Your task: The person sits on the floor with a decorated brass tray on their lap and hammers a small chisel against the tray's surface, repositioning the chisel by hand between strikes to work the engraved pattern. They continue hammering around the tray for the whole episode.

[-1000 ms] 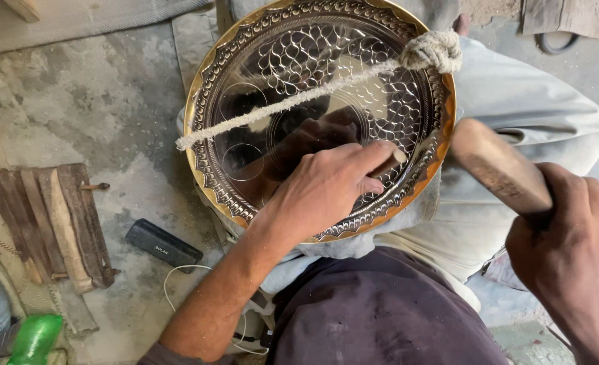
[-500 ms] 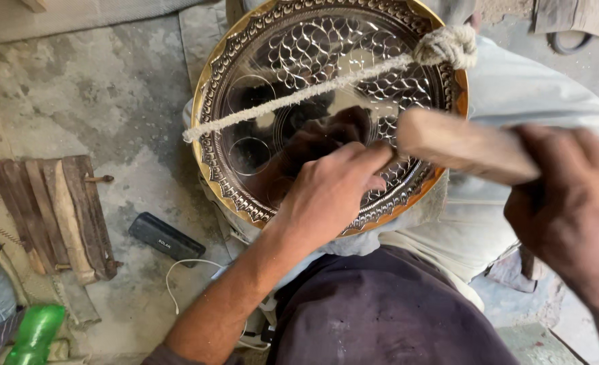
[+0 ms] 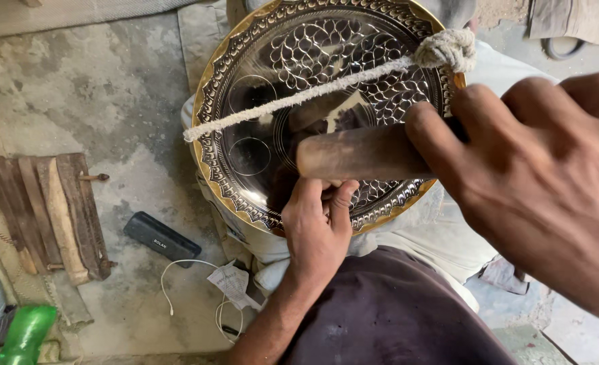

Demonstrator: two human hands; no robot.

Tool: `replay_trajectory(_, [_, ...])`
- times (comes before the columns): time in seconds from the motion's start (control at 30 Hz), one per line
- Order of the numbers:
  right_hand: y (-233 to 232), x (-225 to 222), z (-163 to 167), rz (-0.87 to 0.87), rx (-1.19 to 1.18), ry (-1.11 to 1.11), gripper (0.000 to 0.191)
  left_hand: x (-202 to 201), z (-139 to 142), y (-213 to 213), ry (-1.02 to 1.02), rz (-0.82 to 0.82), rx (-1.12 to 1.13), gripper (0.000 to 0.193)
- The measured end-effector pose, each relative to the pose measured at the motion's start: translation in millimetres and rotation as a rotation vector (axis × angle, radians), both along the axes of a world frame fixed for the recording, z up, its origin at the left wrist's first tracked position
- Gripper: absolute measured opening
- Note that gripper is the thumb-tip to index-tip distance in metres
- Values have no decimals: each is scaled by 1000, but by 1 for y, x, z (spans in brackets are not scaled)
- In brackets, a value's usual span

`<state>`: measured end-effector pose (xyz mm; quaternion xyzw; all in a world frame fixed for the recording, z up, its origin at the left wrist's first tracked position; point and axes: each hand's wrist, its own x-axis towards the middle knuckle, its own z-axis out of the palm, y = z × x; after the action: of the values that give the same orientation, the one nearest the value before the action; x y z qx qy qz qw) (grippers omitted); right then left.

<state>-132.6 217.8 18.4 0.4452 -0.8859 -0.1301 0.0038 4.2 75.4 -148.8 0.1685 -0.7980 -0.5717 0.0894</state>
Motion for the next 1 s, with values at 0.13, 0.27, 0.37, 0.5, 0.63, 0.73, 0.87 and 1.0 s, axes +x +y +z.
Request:
replay_trajectory(0.13, [-10,-6,14,29,-200,-23,56,4,-9,2,86,27,-164,24])
replay_trajectory(0.27, [-20,-10,21,-57,-320,-190,58,4,-8,3,82,33,-101,26])
replay_trajectory(0.37, [-19,-3,15,-86,-255,-170,56,2,-2,7,3,85,56,27])
replay_trajectory(0.5, [5,1,4,-7,-74,-1,49,-7,4,1,77,-13,-90,23])
replay_trajectory(0.63, [33,3,-16,-208,134,-97,48,-25,8,-13,180,-188,-168,19])
replay_trajectory(0.73, [61,10,-27,-400,-162,-215,51,-34,16,-24,141,-168,-9,19])
replay_trajectory(0.87, [100,31,-60,-593,-452,-298,50,-57,18,-38,111,-423,30,27])
replay_trajectory(1.0, [137,41,-95,-535,-426,-199,56,-65,21,-38,111,-596,-188,35])
